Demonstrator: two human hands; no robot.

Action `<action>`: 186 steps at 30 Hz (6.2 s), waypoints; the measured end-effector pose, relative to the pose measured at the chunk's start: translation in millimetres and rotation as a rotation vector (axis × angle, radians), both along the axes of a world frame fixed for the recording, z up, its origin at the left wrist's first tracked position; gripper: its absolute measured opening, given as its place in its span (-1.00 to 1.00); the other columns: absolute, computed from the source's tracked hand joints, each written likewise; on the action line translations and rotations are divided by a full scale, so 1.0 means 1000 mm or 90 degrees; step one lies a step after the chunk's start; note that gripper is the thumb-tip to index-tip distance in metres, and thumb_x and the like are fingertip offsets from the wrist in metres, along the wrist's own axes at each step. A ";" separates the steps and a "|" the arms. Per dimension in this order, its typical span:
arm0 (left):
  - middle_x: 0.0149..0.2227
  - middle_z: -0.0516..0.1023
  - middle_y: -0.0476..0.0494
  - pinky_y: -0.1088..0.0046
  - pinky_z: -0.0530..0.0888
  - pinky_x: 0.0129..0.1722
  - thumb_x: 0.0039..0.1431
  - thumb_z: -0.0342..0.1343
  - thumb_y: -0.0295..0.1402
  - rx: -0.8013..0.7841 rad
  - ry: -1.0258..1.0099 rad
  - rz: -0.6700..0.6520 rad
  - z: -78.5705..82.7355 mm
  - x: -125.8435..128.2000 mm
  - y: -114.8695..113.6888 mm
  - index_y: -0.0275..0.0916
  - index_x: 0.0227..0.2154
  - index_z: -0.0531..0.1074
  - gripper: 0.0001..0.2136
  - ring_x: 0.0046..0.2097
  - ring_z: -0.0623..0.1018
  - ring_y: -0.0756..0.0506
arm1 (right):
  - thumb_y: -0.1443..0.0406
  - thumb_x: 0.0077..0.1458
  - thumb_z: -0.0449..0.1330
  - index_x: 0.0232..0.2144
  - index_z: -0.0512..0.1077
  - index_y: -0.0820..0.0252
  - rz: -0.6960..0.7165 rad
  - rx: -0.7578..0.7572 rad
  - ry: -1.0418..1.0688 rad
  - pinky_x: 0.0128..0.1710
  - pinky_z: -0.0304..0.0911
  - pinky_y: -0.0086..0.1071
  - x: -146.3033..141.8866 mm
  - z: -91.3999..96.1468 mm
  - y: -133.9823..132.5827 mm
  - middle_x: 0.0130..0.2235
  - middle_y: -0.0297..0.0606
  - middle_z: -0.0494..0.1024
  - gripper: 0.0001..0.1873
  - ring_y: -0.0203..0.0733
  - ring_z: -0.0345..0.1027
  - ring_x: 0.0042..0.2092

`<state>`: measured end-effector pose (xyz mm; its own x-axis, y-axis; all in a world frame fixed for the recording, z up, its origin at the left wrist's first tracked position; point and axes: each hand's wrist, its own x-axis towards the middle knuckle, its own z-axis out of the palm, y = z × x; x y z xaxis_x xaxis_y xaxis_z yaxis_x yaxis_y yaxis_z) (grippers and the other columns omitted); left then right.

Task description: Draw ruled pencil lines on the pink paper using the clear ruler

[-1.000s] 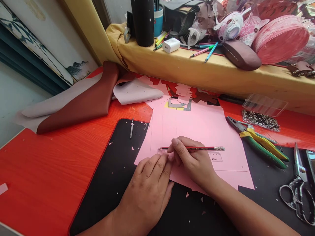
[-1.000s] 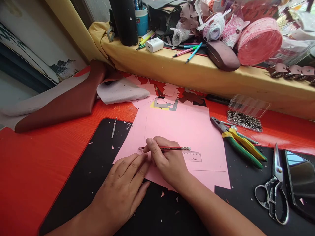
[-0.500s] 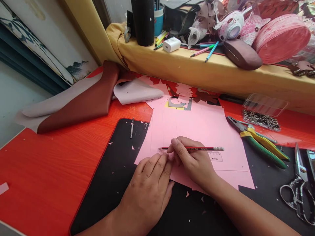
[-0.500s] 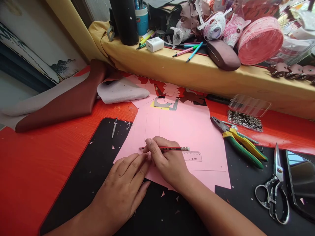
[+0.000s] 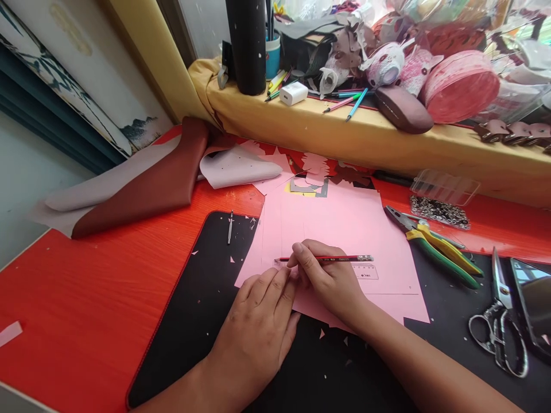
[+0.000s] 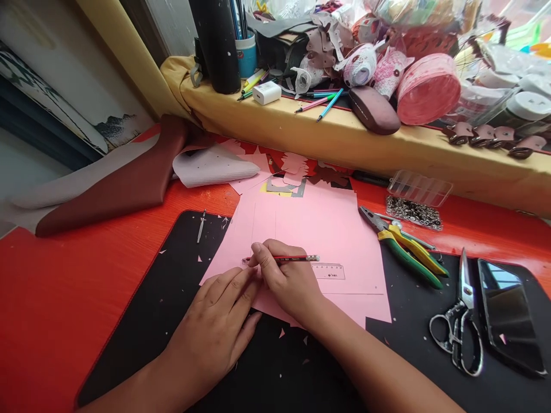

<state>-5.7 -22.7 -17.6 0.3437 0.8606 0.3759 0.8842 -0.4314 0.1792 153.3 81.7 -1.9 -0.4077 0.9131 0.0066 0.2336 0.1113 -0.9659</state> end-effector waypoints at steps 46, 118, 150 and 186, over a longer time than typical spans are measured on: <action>0.24 0.61 -0.39 0.03 0.39 0.24 0.58 -0.03 -0.37 -0.018 0.045 -0.020 0.000 -0.002 0.001 -0.43 0.29 0.47 -0.61 0.23 0.53 -0.37 | -0.15 0.49 0.14 -0.40 0.55 0.12 -0.040 -0.002 -0.033 -0.42 0.24 -0.29 0.072 0.006 -0.002 -0.61 -0.41 0.41 -0.40 -0.23 0.30 -0.56; 0.24 0.58 -0.37 0.03 0.33 0.26 0.61 -0.08 -0.39 -0.025 0.043 -0.026 0.000 -0.002 0.002 -0.40 0.30 0.41 -0.63 0.25 0.48 -0.34 | 0.04 0.54 0.14 -0.38 0.58 0.13 -0.058 0.020 -0.008 -0.43 0.25 -0.33 0.073 0.000 -0.005 -0.62 -0.43 0.42 -0.52 -0.27 0.32 -0.57; 0.21 0.61 -0.33 0.06 0.33 0.27 0.60 -0.09 -0.37 0.007 0.024 -0.024 -0.006 -0.003 0.001 -0.38 0.29 0.43 -0.63 0.24 0.50 -0.32 | -0.10 0.50 0.17 -0.39 0.59 0.11 -0.095 0.050 0.045 -0.23 0.43 -0.19 0.070 -0.001 -0.008 -0.63 -0.45 0.40 -0.45 -0.24 0.28 -0.56; -0.15 0.54 -0.21 0.14 0.51 -0.09 0.53 -0.03 -0.48 -0.008 -0.038 -0.070 0.000 -0.002 -0.001 -0.31 0.14 0.47 -0.74 -0.13 0.53 -0.23 | -0.12 0.49 0.17 -0.39 0.58 0.10 -0.114 0.075 0.036 -0.29 0.40 -0.19 0.069 -0.001 -0.010 -0.63 -0.43 0.39 -0.45 -0.22 0.28 -0.56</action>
<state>-7.8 -23.9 -17.7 0.4136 0.8239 0.3874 0.8195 -0.5223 0.2358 222.7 71.4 -2.8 -0.2347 0.9625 0.1358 0.2062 0.1858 -0.9607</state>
